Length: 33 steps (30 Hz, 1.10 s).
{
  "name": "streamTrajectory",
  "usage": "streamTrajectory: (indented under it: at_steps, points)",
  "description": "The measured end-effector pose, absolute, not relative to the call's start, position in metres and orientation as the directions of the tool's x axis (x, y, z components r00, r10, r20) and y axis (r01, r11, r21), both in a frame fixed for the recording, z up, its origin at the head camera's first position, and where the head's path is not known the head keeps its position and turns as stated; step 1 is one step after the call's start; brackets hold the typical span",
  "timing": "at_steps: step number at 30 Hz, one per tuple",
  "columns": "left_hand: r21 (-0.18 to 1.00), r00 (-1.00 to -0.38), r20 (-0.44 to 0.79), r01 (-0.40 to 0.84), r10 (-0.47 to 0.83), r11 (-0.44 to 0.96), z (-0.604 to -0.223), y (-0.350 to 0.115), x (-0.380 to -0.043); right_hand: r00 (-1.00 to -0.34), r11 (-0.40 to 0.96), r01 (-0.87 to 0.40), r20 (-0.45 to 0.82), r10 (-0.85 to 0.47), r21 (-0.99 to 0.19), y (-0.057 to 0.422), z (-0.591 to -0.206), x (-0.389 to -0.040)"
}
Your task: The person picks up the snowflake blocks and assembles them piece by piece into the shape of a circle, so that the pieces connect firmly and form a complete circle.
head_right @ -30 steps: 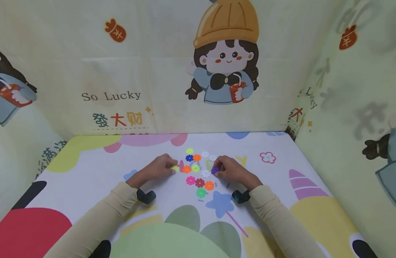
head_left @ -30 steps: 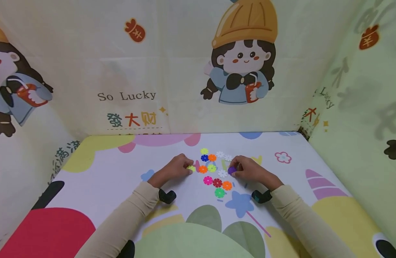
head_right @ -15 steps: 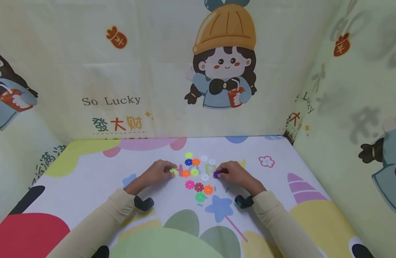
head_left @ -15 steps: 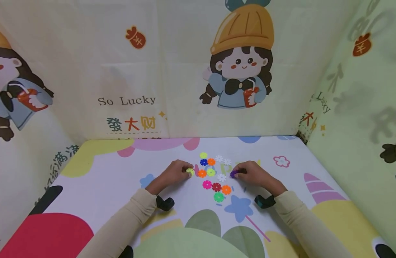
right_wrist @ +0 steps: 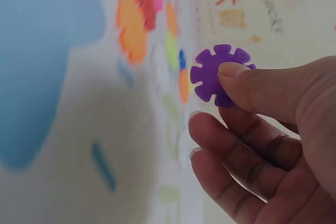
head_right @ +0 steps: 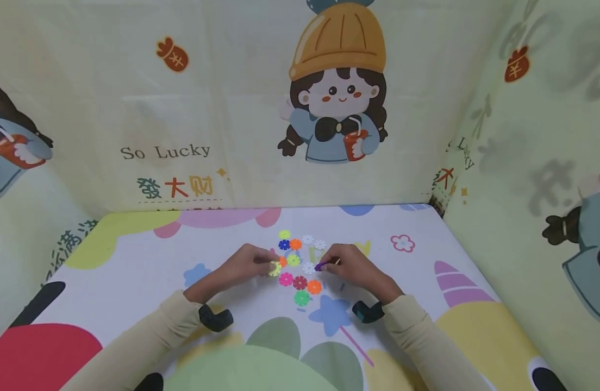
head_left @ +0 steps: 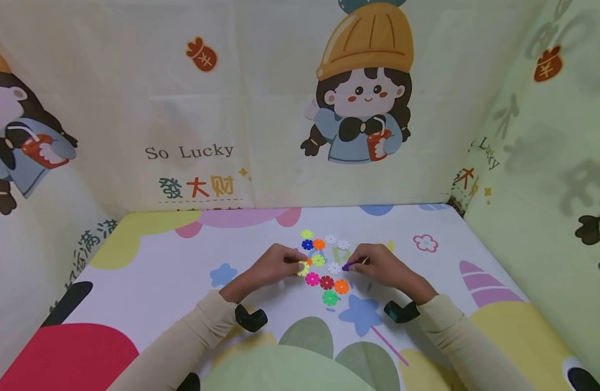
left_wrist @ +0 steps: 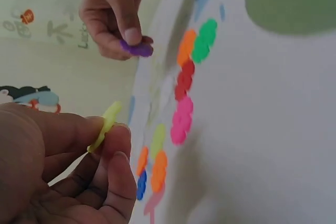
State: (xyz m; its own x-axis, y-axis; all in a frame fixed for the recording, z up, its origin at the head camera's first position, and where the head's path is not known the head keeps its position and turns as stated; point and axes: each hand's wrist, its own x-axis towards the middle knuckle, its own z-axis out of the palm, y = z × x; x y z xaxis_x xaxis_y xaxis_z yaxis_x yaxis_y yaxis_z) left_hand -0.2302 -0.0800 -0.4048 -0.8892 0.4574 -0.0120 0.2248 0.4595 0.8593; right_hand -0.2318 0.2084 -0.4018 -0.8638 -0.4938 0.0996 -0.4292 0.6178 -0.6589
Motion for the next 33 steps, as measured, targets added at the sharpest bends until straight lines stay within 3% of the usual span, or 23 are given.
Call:
streamTrajectory:
  at_steps: [5,16,33]
  points:
    - [0.896,-0.891,-0.058,0.153,0.451,0.417,-0.396,-0.074,-0.222,-0.838,0.552,-0.46,0.135,-0.529,-0.695,0.198,-0.391,-0.223]
    - [0.925,-0.896,-0.132,0.042,0.424,0.378,-0.386,-0.064,-0.214,-0.87,0.538,-0.442,0.199,-0.451,-0.718,0.178,-0.378,-0.206]
    - [0.963,-0.892,-0.112,0.011,0.438,0.268,-0.385,-0.062,-0.21,-0.871,0.495,-0.449,0.243,-0.426,-0.744,0.169,-0.38,-0.197]
